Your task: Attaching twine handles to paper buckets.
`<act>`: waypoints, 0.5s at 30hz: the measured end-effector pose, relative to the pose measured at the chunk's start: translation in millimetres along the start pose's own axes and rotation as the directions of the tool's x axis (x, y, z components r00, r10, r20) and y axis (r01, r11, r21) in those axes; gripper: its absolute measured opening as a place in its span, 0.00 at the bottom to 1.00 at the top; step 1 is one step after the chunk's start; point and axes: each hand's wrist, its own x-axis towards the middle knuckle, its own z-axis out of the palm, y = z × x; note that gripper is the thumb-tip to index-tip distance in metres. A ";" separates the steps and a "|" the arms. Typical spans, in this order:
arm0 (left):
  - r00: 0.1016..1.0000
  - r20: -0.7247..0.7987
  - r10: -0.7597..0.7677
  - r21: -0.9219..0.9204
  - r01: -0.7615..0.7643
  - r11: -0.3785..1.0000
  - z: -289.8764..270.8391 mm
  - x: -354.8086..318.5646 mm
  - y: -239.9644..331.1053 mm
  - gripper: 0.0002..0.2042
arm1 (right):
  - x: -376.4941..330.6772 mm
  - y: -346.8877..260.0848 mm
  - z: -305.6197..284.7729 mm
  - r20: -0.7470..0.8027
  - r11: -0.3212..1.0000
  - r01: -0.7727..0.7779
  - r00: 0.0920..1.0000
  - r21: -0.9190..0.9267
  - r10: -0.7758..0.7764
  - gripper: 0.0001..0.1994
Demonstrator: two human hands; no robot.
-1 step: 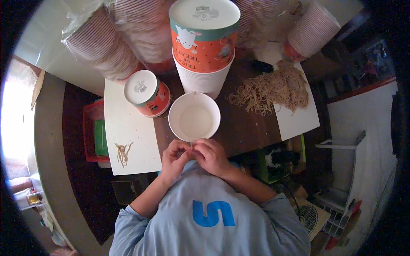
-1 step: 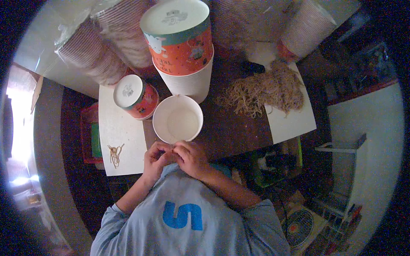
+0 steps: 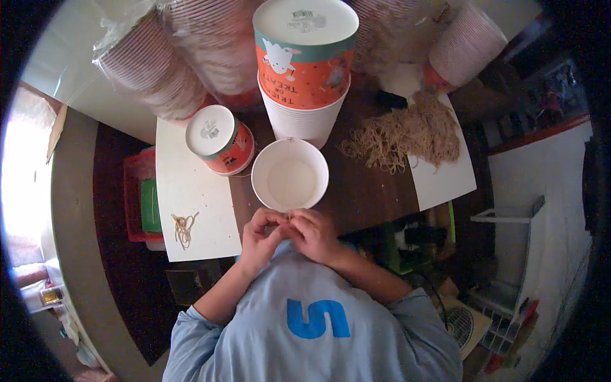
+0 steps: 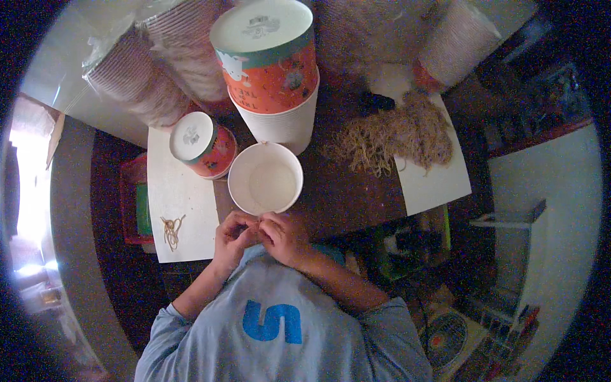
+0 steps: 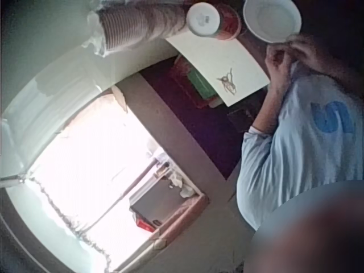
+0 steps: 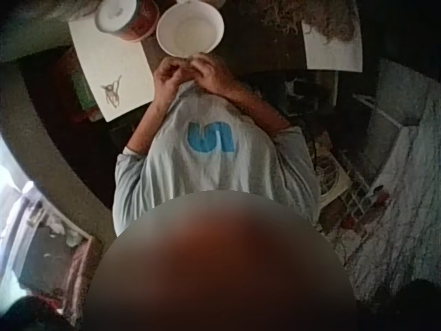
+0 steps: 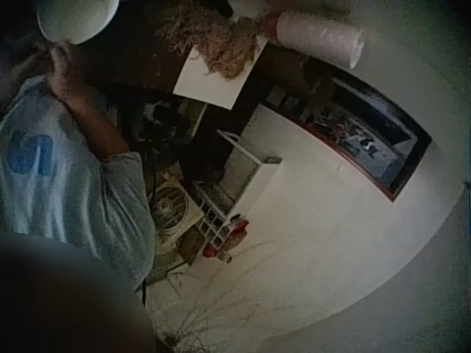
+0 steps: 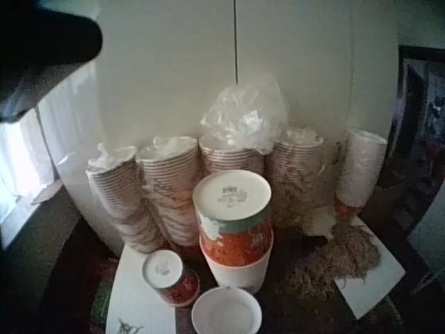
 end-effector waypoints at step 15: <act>0.916 0.029 -0.401 -0.046 0.402 0.914 -1.0 9.5 15.3 0.09 | 4.9 -13.2 -7.2 -0.054 0.996 0.004 0.999 -0.086 -0.009 0.11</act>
